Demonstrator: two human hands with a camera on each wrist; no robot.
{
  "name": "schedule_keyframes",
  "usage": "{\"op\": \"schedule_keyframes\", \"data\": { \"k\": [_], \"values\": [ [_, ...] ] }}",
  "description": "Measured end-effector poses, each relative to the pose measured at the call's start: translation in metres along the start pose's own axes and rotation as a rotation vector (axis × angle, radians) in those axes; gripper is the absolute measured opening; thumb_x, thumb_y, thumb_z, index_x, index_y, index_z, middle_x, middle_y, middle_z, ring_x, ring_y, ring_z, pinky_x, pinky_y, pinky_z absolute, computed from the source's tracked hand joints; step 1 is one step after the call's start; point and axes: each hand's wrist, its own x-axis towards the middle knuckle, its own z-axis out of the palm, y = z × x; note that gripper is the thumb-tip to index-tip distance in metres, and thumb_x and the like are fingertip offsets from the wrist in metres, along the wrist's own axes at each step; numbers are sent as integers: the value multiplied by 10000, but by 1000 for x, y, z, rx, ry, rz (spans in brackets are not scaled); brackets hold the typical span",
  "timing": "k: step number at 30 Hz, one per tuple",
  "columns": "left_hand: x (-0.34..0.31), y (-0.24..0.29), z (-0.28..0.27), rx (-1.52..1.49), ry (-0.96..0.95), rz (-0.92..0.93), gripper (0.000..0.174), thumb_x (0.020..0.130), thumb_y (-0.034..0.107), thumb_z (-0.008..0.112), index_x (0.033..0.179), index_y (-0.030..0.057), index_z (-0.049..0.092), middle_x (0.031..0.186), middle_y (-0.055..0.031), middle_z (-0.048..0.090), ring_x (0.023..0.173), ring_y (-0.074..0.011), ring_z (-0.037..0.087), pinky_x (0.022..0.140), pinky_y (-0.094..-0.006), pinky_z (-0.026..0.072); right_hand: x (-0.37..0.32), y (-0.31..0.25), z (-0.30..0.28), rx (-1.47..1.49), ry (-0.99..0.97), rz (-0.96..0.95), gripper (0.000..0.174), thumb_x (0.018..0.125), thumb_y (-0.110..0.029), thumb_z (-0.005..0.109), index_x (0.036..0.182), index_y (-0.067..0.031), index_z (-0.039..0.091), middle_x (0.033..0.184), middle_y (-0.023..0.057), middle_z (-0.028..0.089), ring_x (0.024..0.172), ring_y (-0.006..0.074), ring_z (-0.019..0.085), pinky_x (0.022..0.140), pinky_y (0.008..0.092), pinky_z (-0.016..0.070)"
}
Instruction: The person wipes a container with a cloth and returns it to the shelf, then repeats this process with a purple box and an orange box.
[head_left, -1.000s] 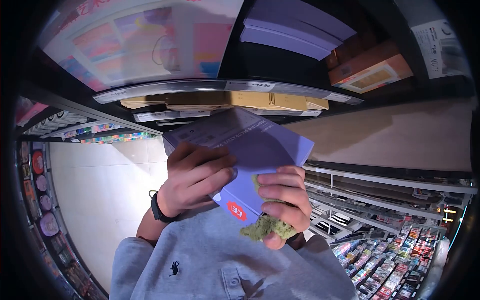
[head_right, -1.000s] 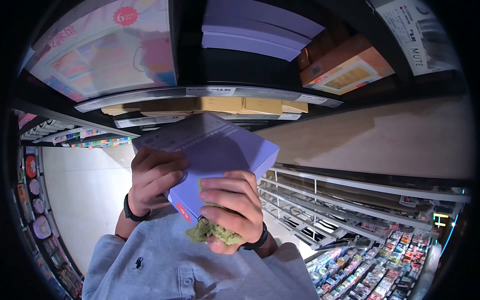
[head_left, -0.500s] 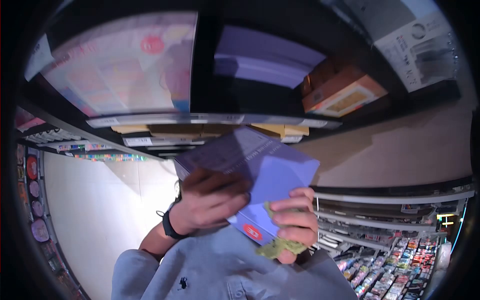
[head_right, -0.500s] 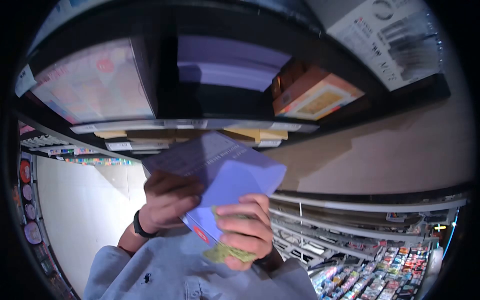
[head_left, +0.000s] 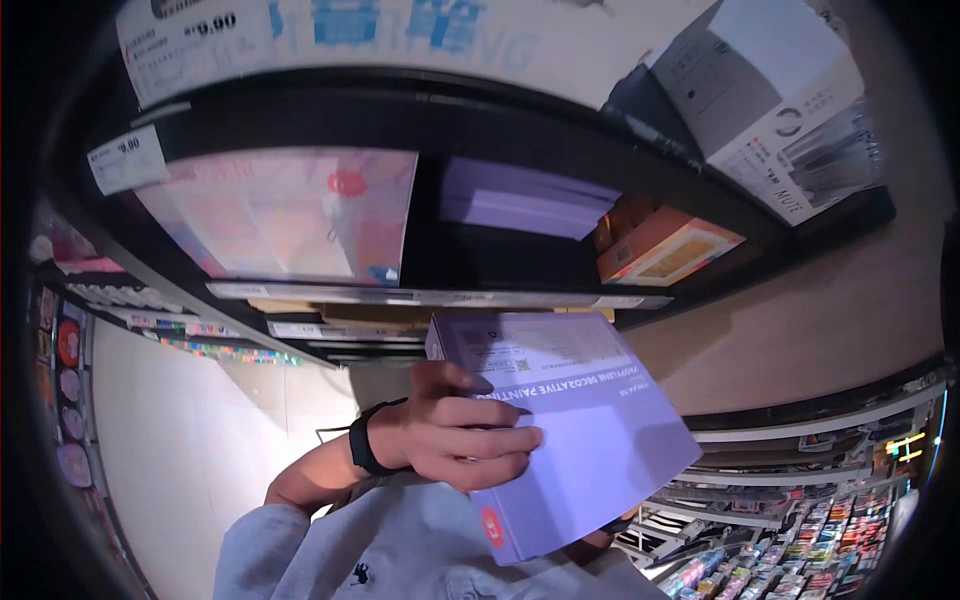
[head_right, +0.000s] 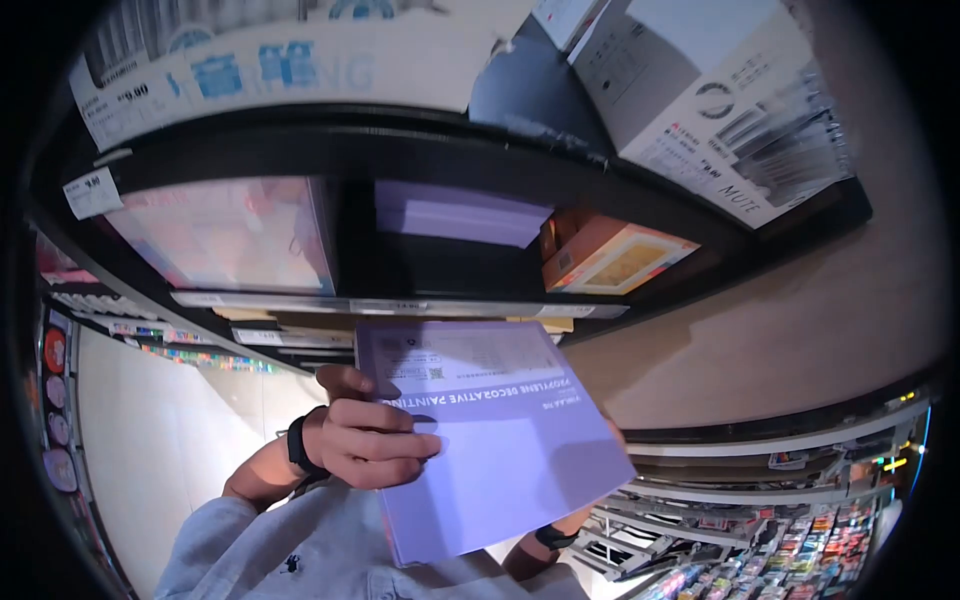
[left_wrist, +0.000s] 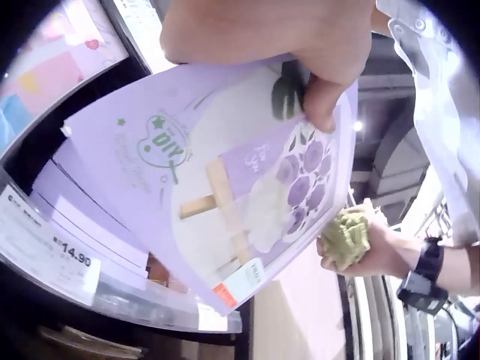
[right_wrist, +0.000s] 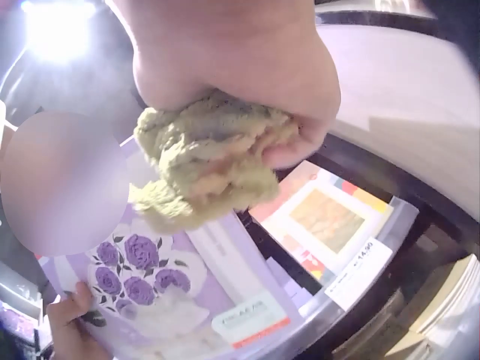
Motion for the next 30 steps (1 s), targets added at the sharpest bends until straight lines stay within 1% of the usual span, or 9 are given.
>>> {"op": "schedule_keyframes", "data": {
  "k": [6,10,11,12,14,15,18,24,30],
  "values": [
    [-15,-17,-6,46,105,-285,368,693,276,821,1033,339,696,1021,-1,533,949,-224,524,801,-375,376,-8,2,61,735,137,155,449,908,-240,535,1260,39,536,1216,161,617,1005,221,622,870,373,510],
    [-37,-18,0,13,119,-509,620,693,263,835,1269,273,604,1110,-105,478,1081,-302,457,876,-422,382,-62,12,86,1157,172,307,455,908,-241,541,1262,45,533,1222,154,613,1035,217,622,879,372,509],
    [-37,-19,-6,147,12,-480,523,799,190,761,1267,115,538,1123,-143,502,1031,-300,529,869,-414,429,-52,32,91,416,282,-160,296,928,-232,545,1073,7,641,947,134,686,776,225,660,709,338,546],
    [-32,-16,-3,84,86,-601,484,836,186,709,1255,17,536,1080,-162,550,997,-283,561,845,-392,448,-46,21,84,401,265,-152,296,928,-232,545,1073,7,641,947,134,686,776,225,660,709,338,546],
    [-33,-28,-4,162,42,-551,474,878,236,649,1230,-56,521,1136,-195,568,1009,-269,572,850,-376,459,-20,-21,73,1171,58,26,456,925,-239,560,1281,44,521,1213,140,602,1077,248,598,955,378,465],
    [-27,-15,1,-22,170,-858,529,887,303,610,1258,-58,504,1205,-220,570,1034,-277,576,884,-396,459,-9,-33,73,1160,48,28,456,925,-239,560,1281,44,521,1213,140,602,1077,248,598,955,378,465],
    [-22,-26,7,6,213,-648,555,887,311,586,1278,-70,485,1227,-225,565,1064,-291,572,927,-414,446,21,-63,76,1127,104,53,466,913,-244,616,1266,50,538,1209,148,604,1098,239,572,995,369,419],
    [-15,-17,27,125,62,-782,813,813,135,704,1444,-88,242,1467,-372,321,1366,-470,376,1113,-489,326,62,-105,67,886,-109,-43,489,900,-118,643,1330,62,495,1211,112,593,1100,185,555,990,324,415],
    [15,-28,40,145,117,-823,988,784,118,729,1504,-101,90,1512,-373,222,1387,-486,332,1125,-481,319,85,-128,65,809,-147,-206,681,842,-98,579,1473,29,358,1515,213,368,1413,283,326,1164,371,192]
  ]
}}
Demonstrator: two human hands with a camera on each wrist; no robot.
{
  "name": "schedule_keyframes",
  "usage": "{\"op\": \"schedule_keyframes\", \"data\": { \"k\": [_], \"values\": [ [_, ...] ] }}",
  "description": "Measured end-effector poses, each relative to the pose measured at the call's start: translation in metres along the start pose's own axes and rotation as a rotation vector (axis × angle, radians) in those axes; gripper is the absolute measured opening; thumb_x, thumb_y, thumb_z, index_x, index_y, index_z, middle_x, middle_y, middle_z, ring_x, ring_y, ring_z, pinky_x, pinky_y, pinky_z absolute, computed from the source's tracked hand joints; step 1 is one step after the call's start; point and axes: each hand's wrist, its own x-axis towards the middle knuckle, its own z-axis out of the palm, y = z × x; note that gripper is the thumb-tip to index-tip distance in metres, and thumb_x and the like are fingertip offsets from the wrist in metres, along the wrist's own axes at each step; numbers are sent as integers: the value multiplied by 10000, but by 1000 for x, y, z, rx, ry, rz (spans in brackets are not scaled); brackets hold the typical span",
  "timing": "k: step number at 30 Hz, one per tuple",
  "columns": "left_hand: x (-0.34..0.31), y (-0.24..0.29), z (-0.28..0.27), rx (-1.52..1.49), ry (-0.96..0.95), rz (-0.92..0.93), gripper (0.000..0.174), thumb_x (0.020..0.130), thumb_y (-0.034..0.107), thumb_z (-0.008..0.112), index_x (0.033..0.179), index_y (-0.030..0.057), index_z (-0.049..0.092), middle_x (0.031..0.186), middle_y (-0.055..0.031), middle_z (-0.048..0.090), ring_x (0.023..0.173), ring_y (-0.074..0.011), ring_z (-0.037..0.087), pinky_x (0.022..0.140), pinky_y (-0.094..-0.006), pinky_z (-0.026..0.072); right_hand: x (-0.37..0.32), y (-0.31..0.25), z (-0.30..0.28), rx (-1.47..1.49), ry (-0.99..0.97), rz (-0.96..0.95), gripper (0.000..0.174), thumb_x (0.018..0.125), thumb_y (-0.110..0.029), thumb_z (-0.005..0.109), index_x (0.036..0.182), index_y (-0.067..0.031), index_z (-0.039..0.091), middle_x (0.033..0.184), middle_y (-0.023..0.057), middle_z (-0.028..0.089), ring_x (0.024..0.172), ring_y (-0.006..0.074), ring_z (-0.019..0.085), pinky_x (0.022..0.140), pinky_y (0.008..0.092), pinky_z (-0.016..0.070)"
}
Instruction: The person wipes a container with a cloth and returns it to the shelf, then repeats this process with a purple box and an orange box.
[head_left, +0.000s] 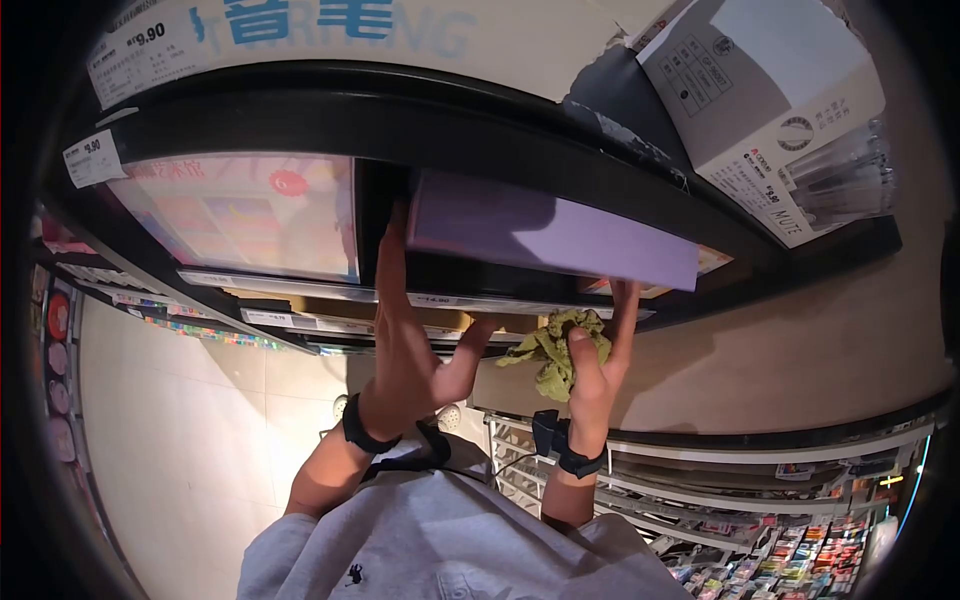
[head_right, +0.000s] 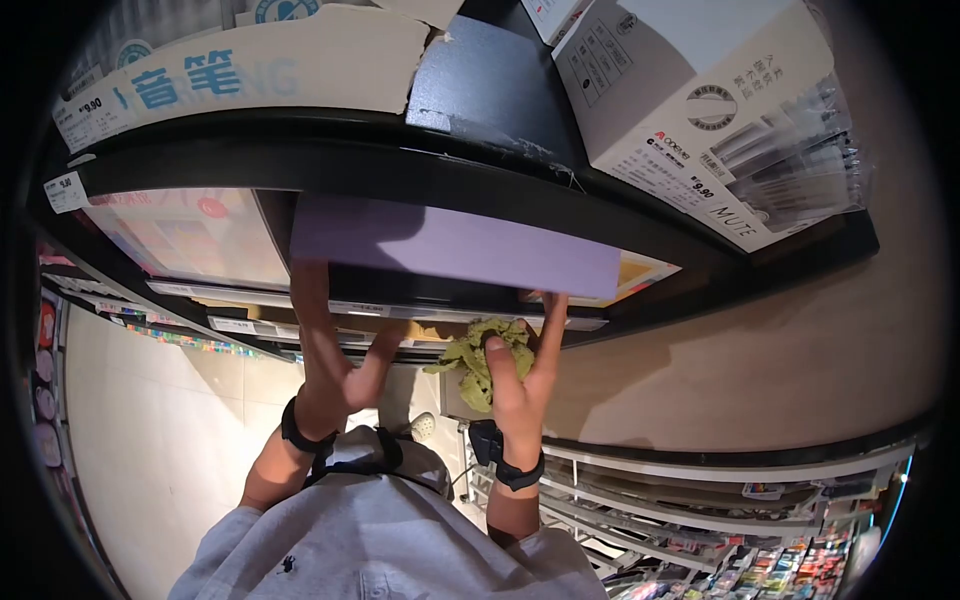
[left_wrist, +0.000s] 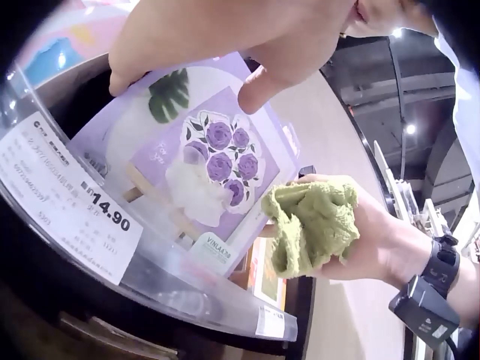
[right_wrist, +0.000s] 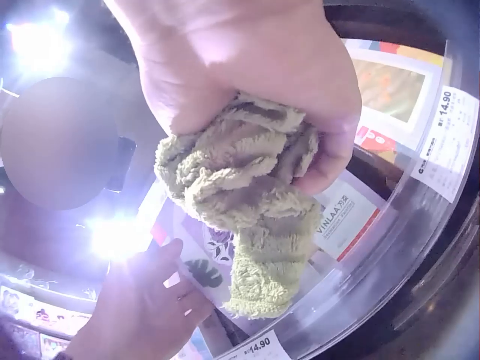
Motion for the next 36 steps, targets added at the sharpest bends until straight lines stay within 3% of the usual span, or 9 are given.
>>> {"op": "schedule_keyframes", "data": {
  "k": [2,5,11,15,17,20,24,31,36],
  "values": [
    [6,-1,2,-8,45,35,1003,780,125,737,1514,-81,86,1512,-360,229,1361,-488,355,1114,-485,337,5,1,4,85,-24,-39,698,839,-145,620,1464,24,359,1546,194,311,1430,301,295,1125,397,266],
    [6,-19,15,-15,41,-109,1001,774,129,745,1517,-70,104,1509,-347,246,1334,-486,370,1107,-483,340,10,4,6,-18,-63,-10,669,828,-141,617,1449,-7,409,1569,191,283,1443,308,280,1127,405,265],
    [2,-15,12,152,83,-10,964,787,107,725,1524,-71,129,1505,-338,271,1351,-474,352,1109,-501,302,10,2,16,34,12,-141,521,782,-151,595,1286,-21,593,1549,227,321,1440,335,302,1157,422,231],
    [-12,-35,15,187,24,26,927,788,115,712,1525,-48,175,1504,-352,261,1336,-513,342,1096,-541,298,12,9,17,-110,-26,2,412,807,-95,589,1212,-41,647,1530,247,349,1423,346,339,1149,410,244],
    [-20,-43,18,280,12,49,946,762,115,718,1557,100,205,1512,-362,216,1314,-530,349,1057,-579,298,4,30,15,-142,-78,43,402,813,-76,593,1209,-44,647,1531,246,348,1420,347,343,1146,406,247],
    [-29,-51,22,376,-16,29,929,769,142,714,1557,141,220,1501,-379,203,1312,-534,337,1044,-607,272,-7,48,20,-230,-127,66,359,813,-42,615,1170,-44,651,1521,245,358,1407,357,361,1141,401,253],
    [-26,-45,24,541,-67,-27,905,806,199,715,1546,58,212,1423,-423,252,1276,-551,332,1015,-636,253,-6,55,21,-278,-99,-16,322,806,-46,630,1128,-44,644,1490,262,375,1371,385,402,1120,408,292],
    [-30,-51,31,578,-25,-15,866,824,294,701,1545,142,244,1488,-379,212,1325,-532,302,1043,-632,204,-5,50,21,-340,-144,-11,370,793,-69,647,1162,-69,618,1503,236,361,1339,382,445,1071,380,377],
    [-33,-50,30,502,9,-25,925,804,266,729,1517,36,187,1505,-369,201,1352,-507,291,1068,-637,182,-8,54,22,-332,-121,-14,402,790,-69,647,1190,-57,607,1510,250,348,1356,391,427,1074,385,374]
  ]
}}
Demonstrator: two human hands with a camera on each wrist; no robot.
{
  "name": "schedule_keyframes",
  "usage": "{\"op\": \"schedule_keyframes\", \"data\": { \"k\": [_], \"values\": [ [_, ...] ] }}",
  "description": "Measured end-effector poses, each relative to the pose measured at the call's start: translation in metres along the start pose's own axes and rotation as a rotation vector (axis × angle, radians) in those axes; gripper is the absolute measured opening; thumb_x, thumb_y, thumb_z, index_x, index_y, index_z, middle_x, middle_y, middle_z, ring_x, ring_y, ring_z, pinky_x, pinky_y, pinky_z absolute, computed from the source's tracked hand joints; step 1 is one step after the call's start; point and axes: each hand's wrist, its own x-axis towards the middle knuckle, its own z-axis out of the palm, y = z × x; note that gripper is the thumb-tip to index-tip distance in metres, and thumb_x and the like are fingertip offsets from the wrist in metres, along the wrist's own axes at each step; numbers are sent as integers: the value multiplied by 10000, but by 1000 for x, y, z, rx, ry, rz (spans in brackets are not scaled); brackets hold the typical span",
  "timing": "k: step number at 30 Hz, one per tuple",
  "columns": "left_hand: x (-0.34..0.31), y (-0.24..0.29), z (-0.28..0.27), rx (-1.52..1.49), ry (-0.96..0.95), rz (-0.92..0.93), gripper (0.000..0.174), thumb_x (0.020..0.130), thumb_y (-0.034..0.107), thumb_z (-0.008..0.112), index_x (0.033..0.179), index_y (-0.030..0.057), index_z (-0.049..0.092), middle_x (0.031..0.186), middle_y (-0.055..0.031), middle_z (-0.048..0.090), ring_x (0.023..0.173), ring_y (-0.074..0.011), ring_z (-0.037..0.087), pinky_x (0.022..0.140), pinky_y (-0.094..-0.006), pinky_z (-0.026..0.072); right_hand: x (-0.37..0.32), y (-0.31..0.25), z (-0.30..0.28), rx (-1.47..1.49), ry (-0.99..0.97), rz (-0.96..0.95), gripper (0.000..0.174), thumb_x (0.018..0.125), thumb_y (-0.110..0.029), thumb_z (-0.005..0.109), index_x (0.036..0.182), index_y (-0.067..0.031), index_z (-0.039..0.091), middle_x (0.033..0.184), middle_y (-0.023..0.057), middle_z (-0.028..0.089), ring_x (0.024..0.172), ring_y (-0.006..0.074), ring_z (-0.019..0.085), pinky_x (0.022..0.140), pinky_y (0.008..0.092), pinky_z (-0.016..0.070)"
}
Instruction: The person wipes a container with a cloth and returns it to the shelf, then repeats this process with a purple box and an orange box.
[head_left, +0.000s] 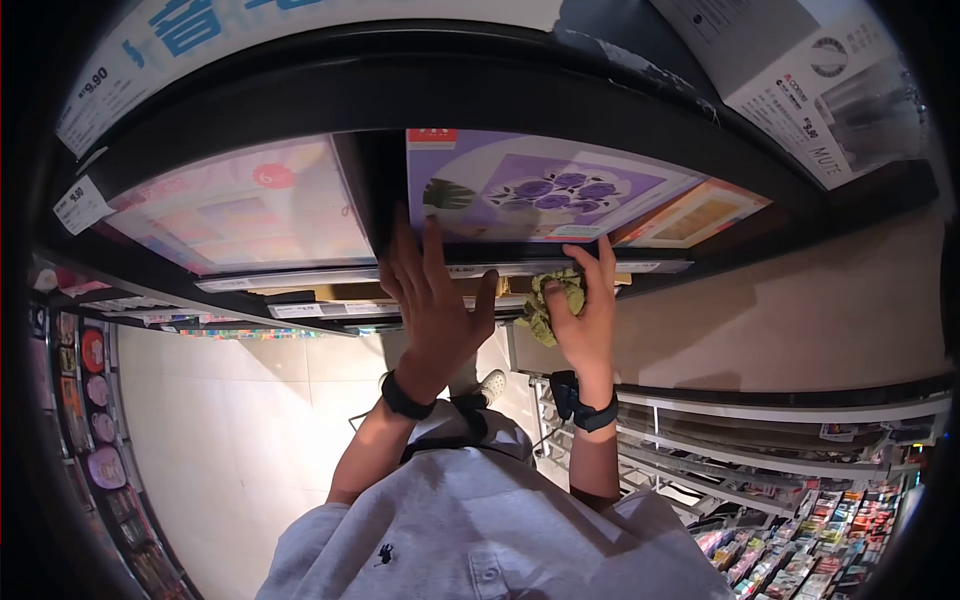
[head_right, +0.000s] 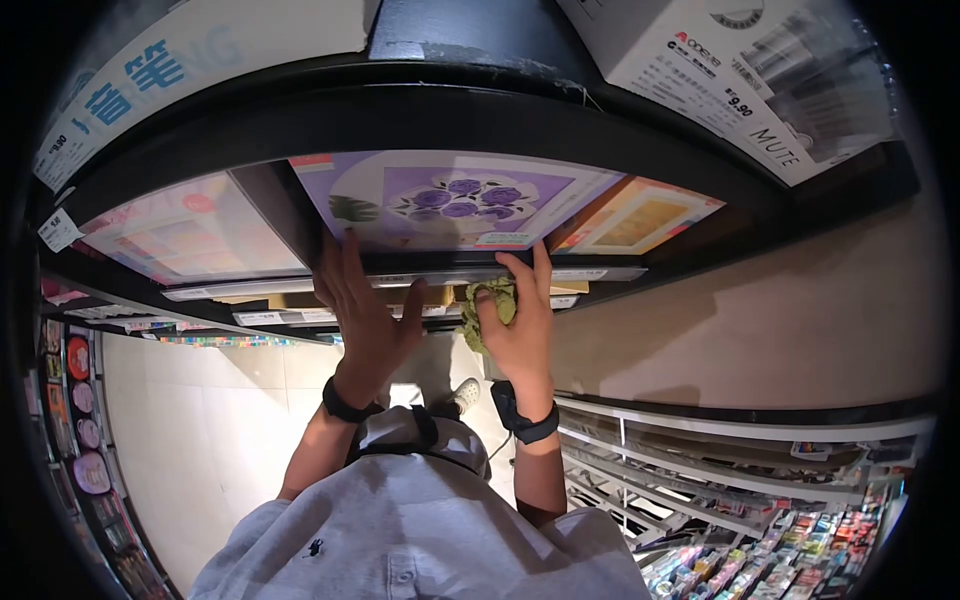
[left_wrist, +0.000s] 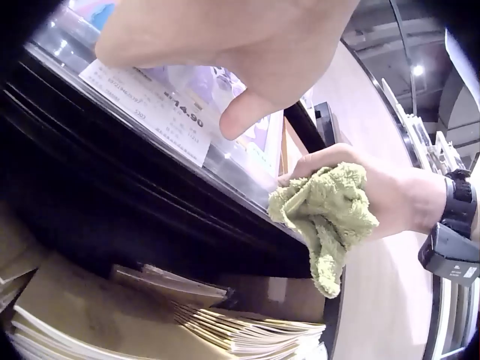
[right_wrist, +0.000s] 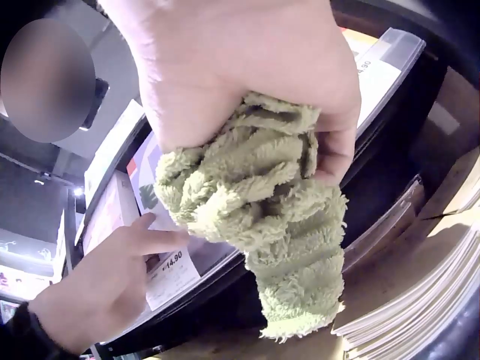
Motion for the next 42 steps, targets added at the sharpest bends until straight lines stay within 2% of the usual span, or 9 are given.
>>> {"op": "schedule_keyframes", "data": {
  "k": [19,24,25,26,29,31,34,40,42],
  "values": [
    [-16,5,-10,-75,-87,-8,846,781,137,718,1458,-2,230,1535,-350,153,1409,-502,200,1116,-610,166,-2,-12,10,-56,61,-18,491,745,-27,627,1232,-69,583,1497,210,381,1277,413,505,1012,408,444],
    [-35,18,0,-321,77,45,671,758,-32,662,1340,3,329,1479,-281,275,1369,-414,291,1097,-488,269,-7,6,-8,122,87,-89,512,741,-9,587,1252,1,560,1491,230,399,1327,406,461,1091,402,371],
    [-35,25,5,-420,94,49,626,793,-39,627,1345,47,343,1455,-214,354,1371,-356,319,1127,-479,215,-12,14,-18,133,149,-134,512,740,-8,578,1251,5,561,1477,235,422,1336,400,456,1101,406,356],
    [-32,33,10,-575,84,30,557,807,-36,613,1322,40,413,1386,-208,446,1295,-322,430,1092,-437,292,-17,21,-30,143,206,-181,511,740,-7,569,1251,9,562,1463,239,445,1344,393,450,1111,409,342],
    [-22,61,11,-748,-177,-8,468,819,-43,604,1270,12,495,1301,-206,527,1182,-284,538,1032,-381,375,-11,34,-73,185,354,-55,470,759,-10,548,1227,13,581,1441,237,480,1348,365,453,1111,405,339],
    [-2,89,15,-683,-558,-85,439,819,-49,575,1250,-59,493,1282,-244,551,1132,-357,567,961,-404,450,1,42,-98,174,417,-26,448,777,-5,541,1223,16,587,1453,238,469,1344,350,461,1104,397,344],
    [27,130,45,-492,-269,186,594,822,-21,601,1375,-73,391,1359,-292,476,1238,-416,502,1036,-434,412,20,47,-117,143,397,-23,453,785,-13,545,1236,25,577,1470,239,450,1352,344,454,1104,401,341],
    [33,162,82,-518,-207,91,885,800,30,661,1493,-98,127,1473,-355,291,1370,-464,351,1087,-437,369,42,62,-130,253,326,-53,501,781,60,584,1278,2,553,1496,240,413,1366,355,439,1098,387,357],
    [27,163,88,-499,-191,83,902,792,27,669,1501,-90,123,1468,-345,304,1333,-455,391,1089,-453,356,49,69,-134,321,280,-82,524,776,90,579,1290,-5,546,1493,250,412,1355,354,455,1079,379,384]
  ]
}}
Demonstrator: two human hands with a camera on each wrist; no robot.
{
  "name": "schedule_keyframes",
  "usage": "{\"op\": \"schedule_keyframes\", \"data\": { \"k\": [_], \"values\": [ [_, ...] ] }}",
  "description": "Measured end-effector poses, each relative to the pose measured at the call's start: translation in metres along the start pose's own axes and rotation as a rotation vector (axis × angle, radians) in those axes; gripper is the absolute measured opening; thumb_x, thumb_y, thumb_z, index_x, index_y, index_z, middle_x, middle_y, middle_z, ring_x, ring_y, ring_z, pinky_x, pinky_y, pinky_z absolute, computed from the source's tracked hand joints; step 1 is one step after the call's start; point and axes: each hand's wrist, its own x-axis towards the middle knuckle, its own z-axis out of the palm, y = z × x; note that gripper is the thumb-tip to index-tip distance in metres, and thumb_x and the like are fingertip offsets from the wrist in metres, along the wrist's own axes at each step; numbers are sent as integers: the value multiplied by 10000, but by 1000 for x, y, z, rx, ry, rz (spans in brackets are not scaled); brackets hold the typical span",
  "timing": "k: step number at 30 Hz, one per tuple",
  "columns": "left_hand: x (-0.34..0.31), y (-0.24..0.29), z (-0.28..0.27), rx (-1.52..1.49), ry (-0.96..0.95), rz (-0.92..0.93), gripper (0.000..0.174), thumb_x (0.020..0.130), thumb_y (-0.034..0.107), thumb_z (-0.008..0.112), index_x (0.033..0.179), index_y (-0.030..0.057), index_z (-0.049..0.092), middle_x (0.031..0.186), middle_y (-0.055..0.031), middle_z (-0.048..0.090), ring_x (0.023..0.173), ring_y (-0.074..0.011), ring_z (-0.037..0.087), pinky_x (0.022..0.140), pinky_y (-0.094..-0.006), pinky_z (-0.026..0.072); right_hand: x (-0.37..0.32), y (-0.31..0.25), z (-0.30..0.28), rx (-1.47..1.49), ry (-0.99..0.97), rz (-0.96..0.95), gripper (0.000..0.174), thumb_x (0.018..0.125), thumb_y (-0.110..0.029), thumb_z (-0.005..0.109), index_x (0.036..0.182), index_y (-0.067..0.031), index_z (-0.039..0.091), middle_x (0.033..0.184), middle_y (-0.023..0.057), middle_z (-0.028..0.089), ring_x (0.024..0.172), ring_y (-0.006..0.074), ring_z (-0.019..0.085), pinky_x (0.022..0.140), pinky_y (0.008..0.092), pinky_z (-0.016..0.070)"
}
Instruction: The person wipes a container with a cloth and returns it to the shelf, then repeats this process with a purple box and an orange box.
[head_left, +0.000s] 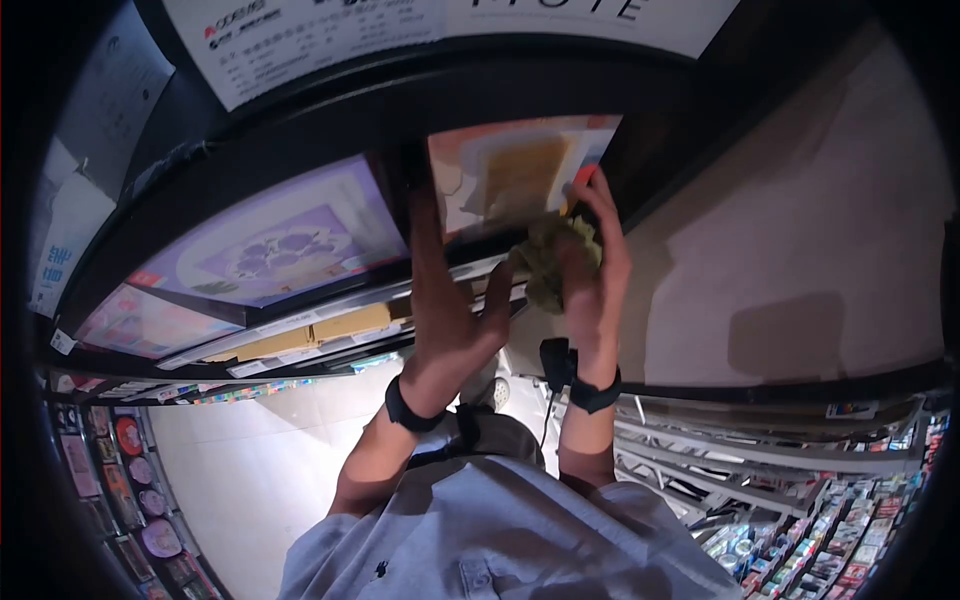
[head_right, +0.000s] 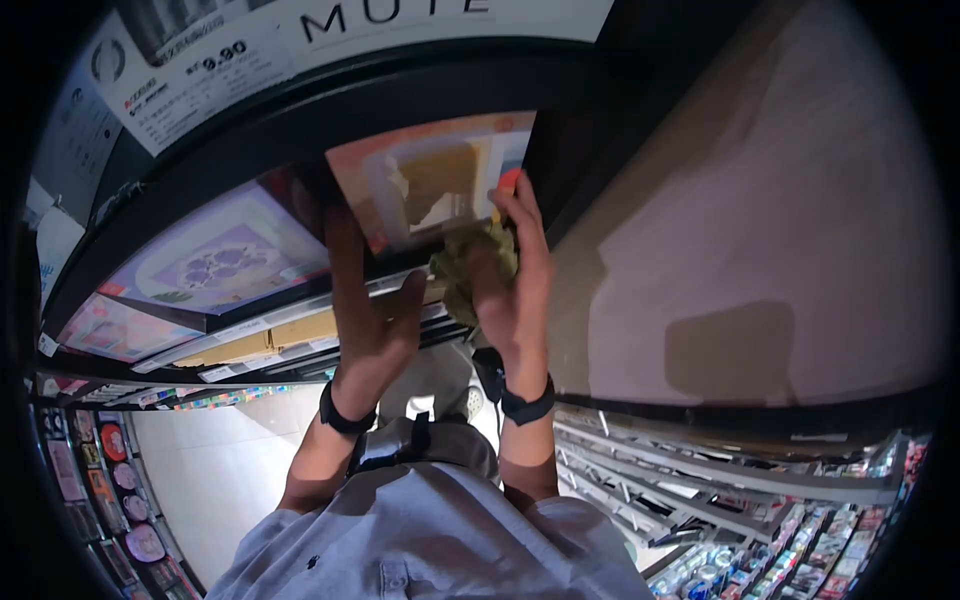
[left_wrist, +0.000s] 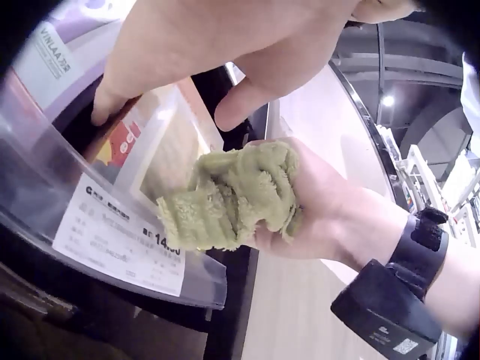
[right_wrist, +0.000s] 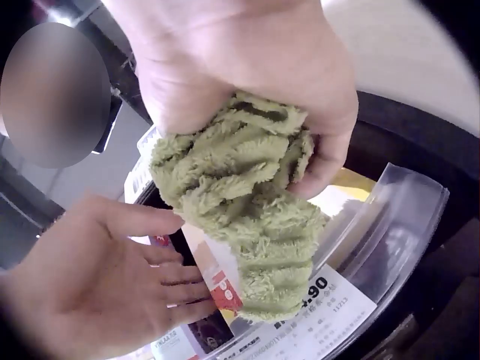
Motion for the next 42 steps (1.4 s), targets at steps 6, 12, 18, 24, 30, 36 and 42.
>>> {"op": "schedule_keyframes", "data": {
  "k": [6,12,18,24,30,36,42],
  "values": [
    [-8,13,-3,31,38,-85,792,812,16,661,1488,-57,255,1476,-273,351,1350,-429,345,1103,-453,309,-10,-10,-9,42,21,33,330,775,-97,596,1058,65,644,1441,254,475,1209,308,584,980,359,460],
    [-33,5,-12,100,98,88,924,788,212,734,1496,-79,217,1224,-215,425,1088,-352,425,966,-436,357,-95,64,-40,-193,249,48,362,858,-210,657,1155,-6,615,1183,157,635,1010,268,635,928,383,485],
    [-43,3,-42,-91,40,268,405,703,185,825,956,45,541,1253,-187,487,1052,-327,548,889,-446,451,-113,37,-85,-350,326,-101,418,899,-272,586,1197,17,544,1319,225,548,1000,256,623,829,371,556],
    [-72,-14,-101,-298,-149,66,376,757,292,788,952,59,566,1128,-134,656,940,-316,616,867,-428,440,-72,-105,-13,10,675,-198,566,897,-289,495,1297,103,416,1416,251,446,955,310,642,861,416,561],
    [-86,-39,-140,-147,-258,207,377,698,264,769,949,45,593,1098,-124,667,937,-295,614,831,-413,422,-124,-148,56,-257,-332,-408,361,789,-233,655,1068,-4,640,1103,224,680,952,371,655,911,479,501],
    [-99,-50,-198,-197,-171,140,366,672,223,786,935,59,590,1049,-131,698,907,-300,647,805,-409,426,-136,-125,62,-324,-114,-289,352,873,-240,576,1072,48,615,1075,258,669,918,413,630,845,487,505],
    [-108,-65,-227,-124,-381,119,390,687,263,776,962,34,619,1070,-123,692,978,-317,625,838,-438,422,-167,-166,122,-261,-348,-416,269,885,-248,581,1005,-25,669,1088,170,688,959,329,654,861,454,518]
  ]
}}
